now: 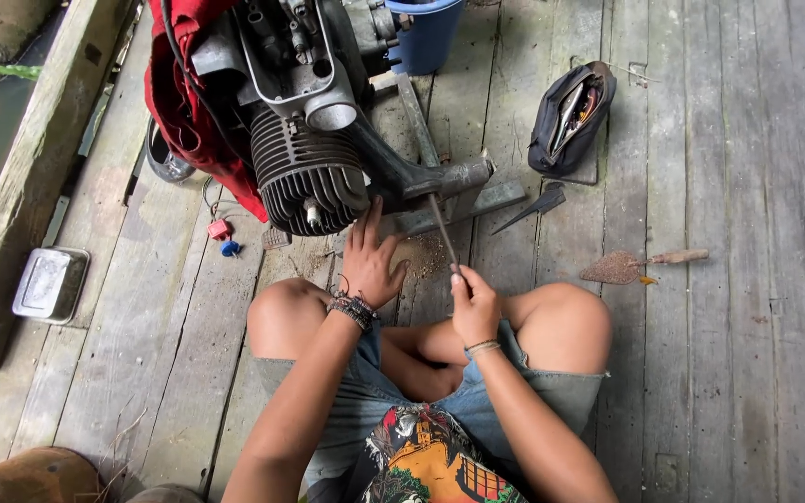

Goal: The person files a metal component on a motorcycle engine with a hand file, holding the engine steady with one hand while scraping the component with the file in the other.

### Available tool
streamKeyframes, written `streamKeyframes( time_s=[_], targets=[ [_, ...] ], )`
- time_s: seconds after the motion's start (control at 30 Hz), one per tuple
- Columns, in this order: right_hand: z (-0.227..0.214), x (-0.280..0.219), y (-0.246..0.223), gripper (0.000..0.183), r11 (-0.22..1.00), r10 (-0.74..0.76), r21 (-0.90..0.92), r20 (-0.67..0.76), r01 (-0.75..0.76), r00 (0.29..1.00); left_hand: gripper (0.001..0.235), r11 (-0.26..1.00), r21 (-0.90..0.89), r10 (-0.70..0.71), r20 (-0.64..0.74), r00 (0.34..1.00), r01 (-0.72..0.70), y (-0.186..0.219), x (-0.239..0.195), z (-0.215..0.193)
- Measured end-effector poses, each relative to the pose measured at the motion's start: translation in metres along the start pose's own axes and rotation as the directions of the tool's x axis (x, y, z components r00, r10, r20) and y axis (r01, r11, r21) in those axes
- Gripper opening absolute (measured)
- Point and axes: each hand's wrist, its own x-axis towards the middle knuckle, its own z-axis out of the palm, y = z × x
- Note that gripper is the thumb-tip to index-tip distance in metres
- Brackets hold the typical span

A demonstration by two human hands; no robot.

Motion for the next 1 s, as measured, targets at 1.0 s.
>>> streamKeyframes(
  time_s=[1.0],
  targets=[
    [-0.03, 0.013, -0.021, 0.03, 0.896, -0.383, -0.194, 0.112, 0.398, 0.917, 0.044, 0.999, 0.025, -0.039, 0.01, 0.999, 0.039, 0.004, -0.001, 0.0]
  ],
)
